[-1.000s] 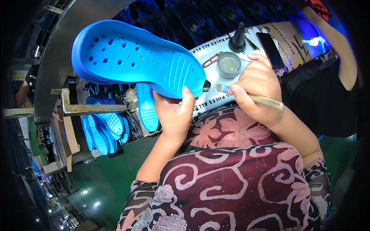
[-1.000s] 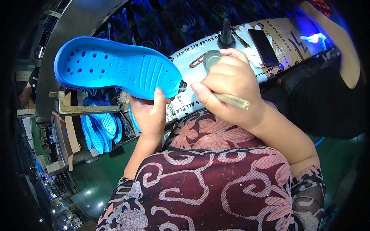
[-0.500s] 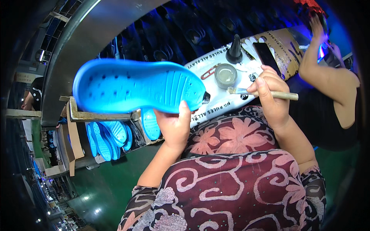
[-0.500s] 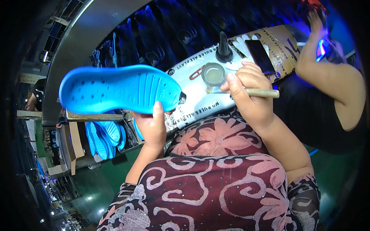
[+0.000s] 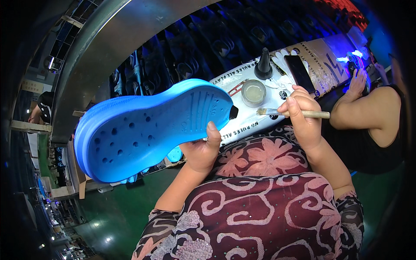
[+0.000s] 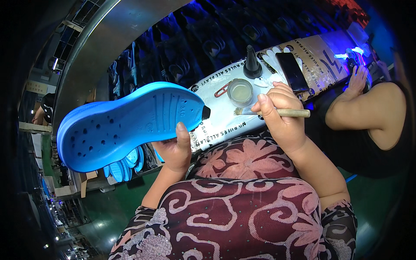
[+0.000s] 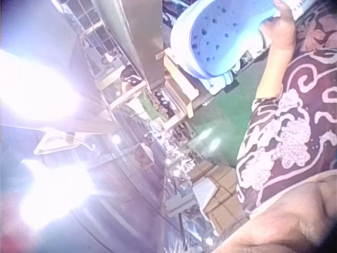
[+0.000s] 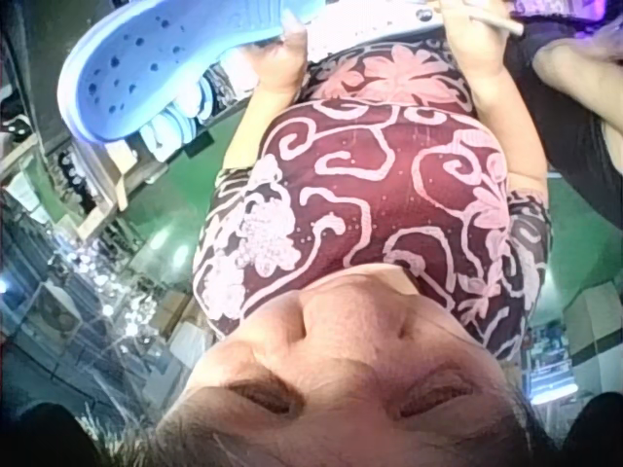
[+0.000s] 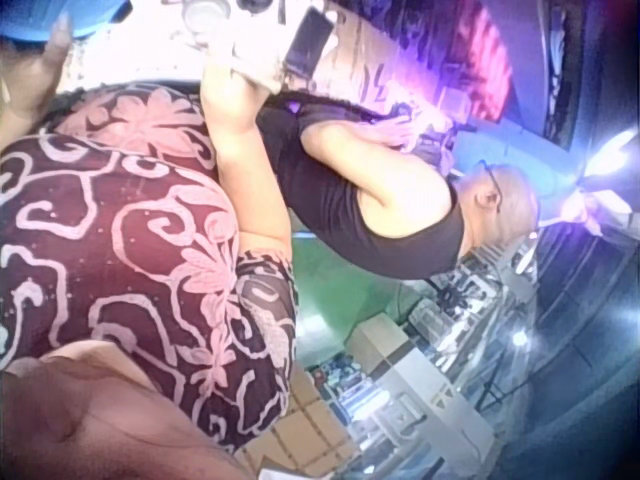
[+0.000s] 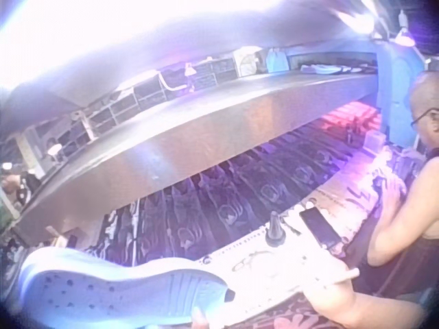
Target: The person picks up shoe soles, applies adhesive to them using a brush dipped in a container, and places the soles onto a conveyor belt.
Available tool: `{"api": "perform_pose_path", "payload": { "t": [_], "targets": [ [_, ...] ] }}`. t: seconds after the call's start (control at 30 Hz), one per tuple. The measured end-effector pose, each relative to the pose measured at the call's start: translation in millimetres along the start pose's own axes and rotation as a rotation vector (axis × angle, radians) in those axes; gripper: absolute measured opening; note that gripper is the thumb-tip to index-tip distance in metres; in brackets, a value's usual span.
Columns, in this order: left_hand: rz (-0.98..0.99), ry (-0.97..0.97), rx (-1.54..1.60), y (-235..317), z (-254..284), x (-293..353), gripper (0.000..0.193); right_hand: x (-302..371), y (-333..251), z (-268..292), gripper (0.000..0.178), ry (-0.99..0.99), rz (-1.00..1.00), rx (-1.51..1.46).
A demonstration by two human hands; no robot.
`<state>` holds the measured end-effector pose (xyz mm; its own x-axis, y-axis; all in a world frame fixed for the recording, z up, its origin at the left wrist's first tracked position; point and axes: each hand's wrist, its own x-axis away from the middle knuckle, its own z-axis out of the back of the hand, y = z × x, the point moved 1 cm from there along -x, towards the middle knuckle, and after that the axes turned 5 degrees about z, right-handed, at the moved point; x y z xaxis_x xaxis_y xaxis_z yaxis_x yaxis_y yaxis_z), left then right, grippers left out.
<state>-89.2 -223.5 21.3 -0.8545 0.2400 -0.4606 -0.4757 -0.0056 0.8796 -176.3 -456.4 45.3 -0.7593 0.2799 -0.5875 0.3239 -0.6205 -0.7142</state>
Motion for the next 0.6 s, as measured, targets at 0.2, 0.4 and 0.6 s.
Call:
{"api": "perform_pose_path", "payload": {
  "t": [0.2,0.4,0.6],
  "targets": [
    [0.110,0.079,0.105,-1,-10,-3,0.043,-7,-6,2,0.030,0.038,-0.010,-0.104],
    [0.239,-0.004,0.091,-3,-12,3,0.046,-23,-27,-10,0.027,-0.103,0.190,-0.125],
    [0.087,-0.073,-0.008,-2,-9,6,0.048,-21,-26,-25,0.030,-0.106,0.091,-0.187]
  ]
}}
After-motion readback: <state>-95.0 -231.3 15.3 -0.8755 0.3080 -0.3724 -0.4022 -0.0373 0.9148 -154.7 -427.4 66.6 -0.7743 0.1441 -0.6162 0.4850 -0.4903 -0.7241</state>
